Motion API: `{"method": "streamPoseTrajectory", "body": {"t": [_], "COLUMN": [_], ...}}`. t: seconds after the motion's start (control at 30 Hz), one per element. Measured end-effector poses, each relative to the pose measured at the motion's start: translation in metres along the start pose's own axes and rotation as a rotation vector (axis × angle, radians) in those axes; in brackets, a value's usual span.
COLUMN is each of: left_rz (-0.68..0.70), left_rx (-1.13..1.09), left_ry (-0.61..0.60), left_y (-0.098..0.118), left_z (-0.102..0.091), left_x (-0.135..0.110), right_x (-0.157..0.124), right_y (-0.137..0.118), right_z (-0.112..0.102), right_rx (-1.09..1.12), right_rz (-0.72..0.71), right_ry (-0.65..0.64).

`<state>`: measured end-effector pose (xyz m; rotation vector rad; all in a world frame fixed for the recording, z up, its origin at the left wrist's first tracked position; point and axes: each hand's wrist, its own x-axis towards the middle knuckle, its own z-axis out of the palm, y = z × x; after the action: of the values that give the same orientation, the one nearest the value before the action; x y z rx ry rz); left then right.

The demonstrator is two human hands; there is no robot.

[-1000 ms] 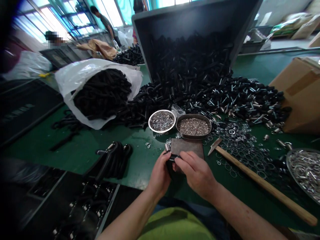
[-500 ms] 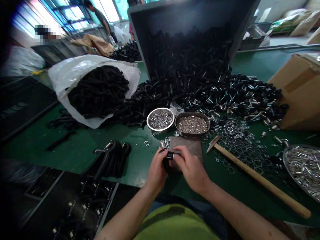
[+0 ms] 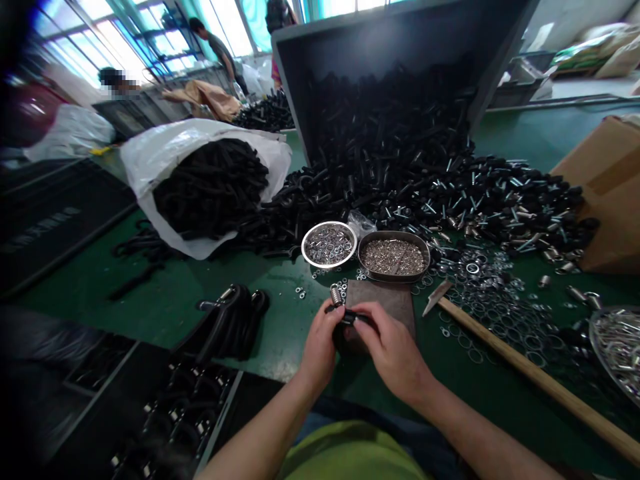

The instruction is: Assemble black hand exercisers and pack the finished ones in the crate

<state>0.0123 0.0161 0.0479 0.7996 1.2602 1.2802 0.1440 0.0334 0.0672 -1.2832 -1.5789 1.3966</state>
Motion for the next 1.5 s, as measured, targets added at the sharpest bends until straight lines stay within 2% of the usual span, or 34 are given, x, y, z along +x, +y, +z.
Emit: {"method": "streamPoseTrajectory", "body": {"t": [0.07,0.13,0.17,0.23,0.27,0.33,0.4,0.43,0.53,0.6,0.73,0.83,0.93,1.03,1.2,1.3,1.37,1.5], "left_rz": [0.057,0.132,0.160,0.168,0.155,0.120,0.124,0.151,0.276,0.347,0.367,0.355,0.350,0.362,0.371,0.357,0.356,0.360], "left_rx": [0.172,0.345,0.422,0.548,0.598,0.688,0.798,0.869,1.096,1.197,1.246,1.238,1.222,1.193,1.141,1.129,1.120,1.107], "left_ry": [0.074,0.196,0.225,0.188,0.141,0.050,-0.019,-0.054,-0.151,-0.189,-0.201,-0.186,-0.181,-0.219,-0.245,-0.249,-0.255,-0.255], "left_y": [0.000,-0.001,-0.002,-0.005,-0.006,-0.010,-0.013,-0.015,-0.021,-0.026,-0.034,-0.038,-0.040,-0.041,-0.043,-0.043,-0.043,-0.045], "left_z": [0.001,0.004,0.004,0.005,0.004,0.000,-0.005,-0.007,-0.012,-0.012,-0.013,-0.015,-0.016,-0.018,-0.021,-0.022,-0.022,-0.022], "left_x": [-0.001,-0.002,-0.002,-0.001,0.000,0.005,0.011,0.013,0.019,0.020,0.018,0.019,0.023,0.029,0.034,0.034,0.034,0.035], "right_x": [0.001,0.002,0.002,0.004,0.005,0.012,0.024,0.034,0.071,0.100,0.161,0.200,0.229,0.247,0.254,0.251,0.247,0.242], "right_y": [0.003,0.008,0.011,0.018,0.022,0.027,0.029,0.027,0.014,0.003,-0.010,-0.009,-0.006,-0.005,-0.011,-0.017,-0.020,-0.018], "right_z": [0.009,0.018,0.021,0.021,0.018,0.005,-0.013,-0.023,-0.040,-0.038,-0.011,0.011,0.025,0.030,0.027,0.026,0.032,0.052], "right_rx": [0.354,0.657,0.746,0.780,0.733,0.519,0.195,0.034,-0.305,-0.455,-0.747,-0.939,-1.027,-1.078,-1.171,-1.219,-1.216,-1.158], "right_rz": [0.199,0.331,0.370,0.428,0.449,0.456,0.388,0.331,0.109,-0.044,-0.340,-0.433,-0.416,-0.406,-0.412,-0.408,-0.470,-0.712], "right_ry": [-0.020,0.021,0.054,0.081,0.046,-0.129,-0.293,-0.321,-0.222,-0.147,-0.098,-0.074,-0.070,-0.119,-0.221,-0.208,-0.224,-0.447]}}
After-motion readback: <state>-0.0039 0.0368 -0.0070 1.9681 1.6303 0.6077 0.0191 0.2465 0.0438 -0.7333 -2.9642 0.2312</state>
